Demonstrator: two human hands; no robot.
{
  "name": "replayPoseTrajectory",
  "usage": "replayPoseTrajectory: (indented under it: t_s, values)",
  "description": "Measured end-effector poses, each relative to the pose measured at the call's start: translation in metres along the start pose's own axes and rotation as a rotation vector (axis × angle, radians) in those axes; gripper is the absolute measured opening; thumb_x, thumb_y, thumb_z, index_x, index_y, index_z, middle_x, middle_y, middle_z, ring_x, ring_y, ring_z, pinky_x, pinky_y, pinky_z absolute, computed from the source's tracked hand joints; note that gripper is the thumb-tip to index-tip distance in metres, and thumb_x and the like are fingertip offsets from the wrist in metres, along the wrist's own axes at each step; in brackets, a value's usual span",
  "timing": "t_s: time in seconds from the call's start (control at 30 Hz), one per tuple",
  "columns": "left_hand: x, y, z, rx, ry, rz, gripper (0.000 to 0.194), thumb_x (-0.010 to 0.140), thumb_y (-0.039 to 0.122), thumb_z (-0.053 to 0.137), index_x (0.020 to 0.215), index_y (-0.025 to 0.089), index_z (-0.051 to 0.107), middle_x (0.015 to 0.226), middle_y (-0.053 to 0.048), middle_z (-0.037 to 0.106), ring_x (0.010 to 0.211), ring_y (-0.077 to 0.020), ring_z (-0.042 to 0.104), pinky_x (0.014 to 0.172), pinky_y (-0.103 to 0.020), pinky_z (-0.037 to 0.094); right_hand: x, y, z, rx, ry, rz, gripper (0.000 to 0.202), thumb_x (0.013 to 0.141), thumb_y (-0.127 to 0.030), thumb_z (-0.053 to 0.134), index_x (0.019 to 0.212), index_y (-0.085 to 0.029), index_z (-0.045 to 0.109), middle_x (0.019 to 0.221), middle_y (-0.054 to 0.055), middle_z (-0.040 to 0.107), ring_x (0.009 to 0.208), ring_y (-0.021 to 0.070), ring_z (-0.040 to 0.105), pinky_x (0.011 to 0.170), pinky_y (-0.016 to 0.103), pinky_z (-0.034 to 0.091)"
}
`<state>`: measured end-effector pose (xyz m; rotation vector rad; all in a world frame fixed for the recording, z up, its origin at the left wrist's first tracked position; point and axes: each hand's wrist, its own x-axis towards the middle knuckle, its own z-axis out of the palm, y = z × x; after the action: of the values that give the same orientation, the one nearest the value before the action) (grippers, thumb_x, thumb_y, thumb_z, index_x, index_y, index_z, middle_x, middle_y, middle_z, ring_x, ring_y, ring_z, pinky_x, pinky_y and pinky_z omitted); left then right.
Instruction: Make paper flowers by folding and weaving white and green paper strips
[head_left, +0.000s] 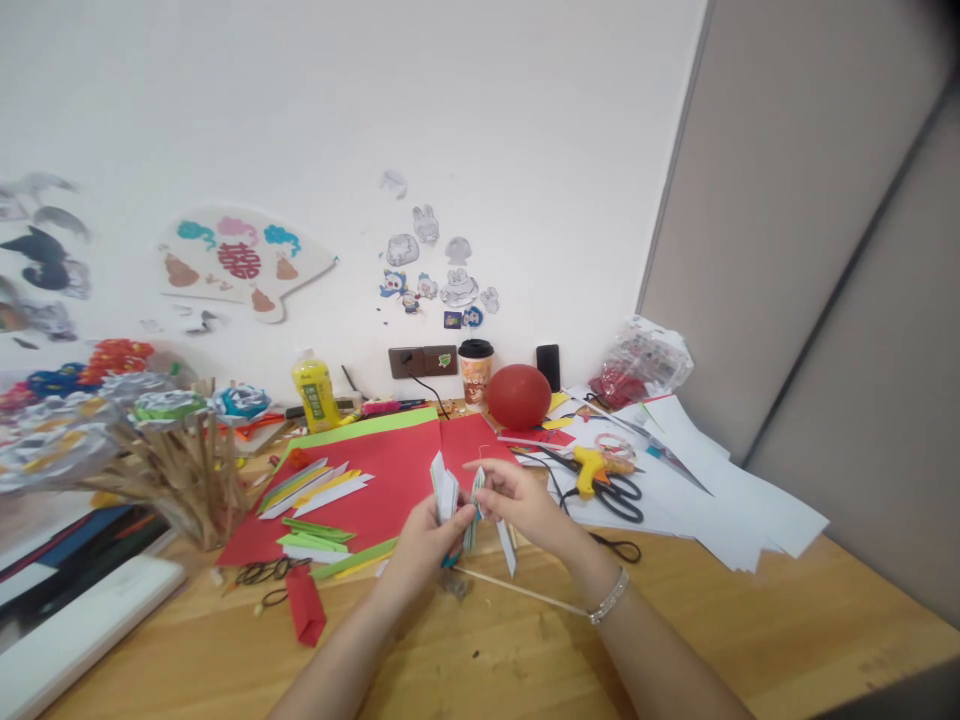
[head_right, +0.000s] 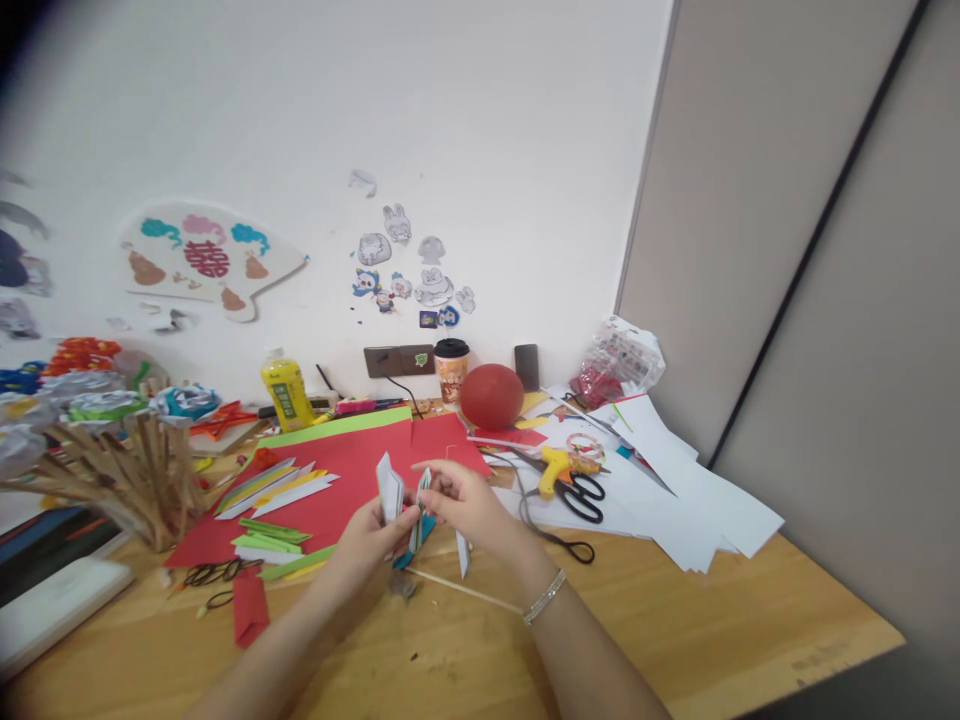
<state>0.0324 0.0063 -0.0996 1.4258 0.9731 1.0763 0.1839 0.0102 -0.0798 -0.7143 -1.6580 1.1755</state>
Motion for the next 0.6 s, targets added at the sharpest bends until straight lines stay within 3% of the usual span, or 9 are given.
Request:
replayPoseTrajectory:
  t_s: [0.1, 0.27, 0.47, 0.6]
  values:
    - [0.001, 0.002, -0.001, 0.111, 0.087, 0.046, 0.032, 0.064, 0.044, 0.061, 0.072, 0.014, 0.056, 0.047, 0.006, 0.044, 0.041, -0.0072, 0.037, 0.042, -0.019, 0.03, 0.001, 0.003, 0.003, -0.029, 0.016, -0.01, 0.031, 0.078, -0.03, 0.054, 0.107, -0.019, 0.053, 0.068, -0.004, 0.045, 0.059, 0.0086, 0.047, 0.056, 0.021, 0.039]
    - [0.0, 0.003, 0.001, 0.293, 0.184, 0.179, 0.021, 0.067, 0.034, 0.058, 0.075, 0.015, 0.06, 0.072, -0.003, 0.062, 0.069, -0.0175, 0.054, 0.064, -0.026, 0.041, 0.003, 0.015, 0.01, -0.091, 0.099, -0.033, 0.03, 0.075, -0.031, 0.057, 0.103, -0.019, 0.053, 0.072, -0.002, 0.048, 0.063, 0.0103, 0.046, 0.058, 0.023, 0.038]
    - [-0.004, -0.004, 0.005, 0.484, 0.244, 0.258, 0.012, 0.072, 0.028, 0.051, 0.067, 0.018, 0.055, 0.071, -0.003, 0.056, 0.068, -0.0186, 0.051, 0.065, -0.029, 0.04, 0.001, 0.018, 0.019, -0.303, 0.189, -0.055, 0.022, 0.074, -0.034, 0.059, 0.089, -0.018, 0.053, 0.069, -0.002, 0.05, 0.06, 0.0111, 0.044, 0.056, 0.023, 0.037]
    - [-0.008, -0.002, 0.007, 0.528, 0.199, 0.279, 0.016, 0.076, 0.029, 0.046, 0.064, 0.019, 0.052, 0.069, -0.002, 0.051, 0.067, -0.0179, 0.05, 0.064, -0.03, 0.04, -0.001, 0.014, 0.023, -0.363, 0.221, -0.085, 0.015, 0.078, -0.033, 0.054, 0.082, -0.019, 0.051, 0.066, -0.003, 0.047, 0.059, 0.0111, 0.043, 0.054, 0.022, 0.034]
